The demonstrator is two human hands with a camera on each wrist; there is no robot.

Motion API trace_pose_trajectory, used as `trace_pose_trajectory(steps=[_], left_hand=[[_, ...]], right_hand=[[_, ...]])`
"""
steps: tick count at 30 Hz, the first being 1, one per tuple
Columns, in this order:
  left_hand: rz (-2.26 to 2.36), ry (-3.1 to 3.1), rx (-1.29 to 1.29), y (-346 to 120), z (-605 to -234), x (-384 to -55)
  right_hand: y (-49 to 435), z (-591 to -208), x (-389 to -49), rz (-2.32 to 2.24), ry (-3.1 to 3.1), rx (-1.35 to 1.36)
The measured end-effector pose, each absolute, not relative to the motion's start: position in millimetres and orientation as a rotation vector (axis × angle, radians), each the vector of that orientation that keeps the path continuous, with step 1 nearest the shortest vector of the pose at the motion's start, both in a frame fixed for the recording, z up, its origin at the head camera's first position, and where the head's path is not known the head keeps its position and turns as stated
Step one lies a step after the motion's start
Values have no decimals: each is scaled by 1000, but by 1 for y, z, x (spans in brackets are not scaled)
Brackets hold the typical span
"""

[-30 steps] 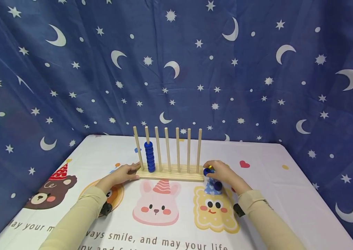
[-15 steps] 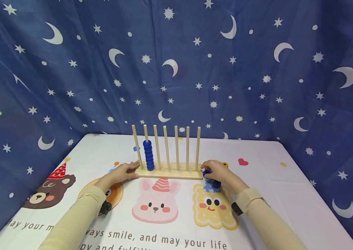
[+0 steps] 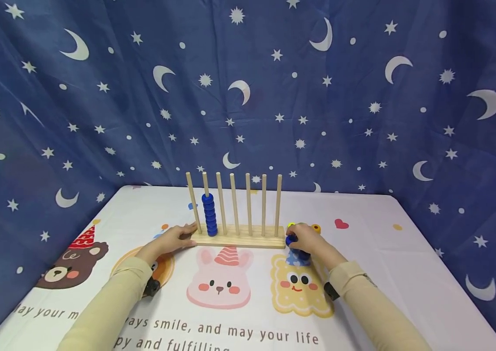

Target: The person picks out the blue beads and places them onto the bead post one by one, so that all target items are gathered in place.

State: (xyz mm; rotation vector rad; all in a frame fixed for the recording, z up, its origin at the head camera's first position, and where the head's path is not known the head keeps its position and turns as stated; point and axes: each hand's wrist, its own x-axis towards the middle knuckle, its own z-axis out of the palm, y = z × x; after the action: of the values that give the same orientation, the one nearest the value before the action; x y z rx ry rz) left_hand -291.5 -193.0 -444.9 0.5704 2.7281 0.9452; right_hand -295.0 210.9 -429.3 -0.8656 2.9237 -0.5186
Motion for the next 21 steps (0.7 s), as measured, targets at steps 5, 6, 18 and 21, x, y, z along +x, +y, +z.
trace_pose_trajectory(steps=[5, 6, 18, 21], left_hand=[[937, 2731, 585, -193, -445, -292], [937, 2732, 588, -194, -446, -292], [940, 2748, 598, -193, -446, -290], [956, 2735, 588, -193, -447, -291]], right_hand=[[211, -430, -297, -531, 2924, -869], [211, -430, -297, -530, 2924, -877], [214, -428, -292, -563, 2935, -863], [215, -427, -288, -573, 2931, -836]])
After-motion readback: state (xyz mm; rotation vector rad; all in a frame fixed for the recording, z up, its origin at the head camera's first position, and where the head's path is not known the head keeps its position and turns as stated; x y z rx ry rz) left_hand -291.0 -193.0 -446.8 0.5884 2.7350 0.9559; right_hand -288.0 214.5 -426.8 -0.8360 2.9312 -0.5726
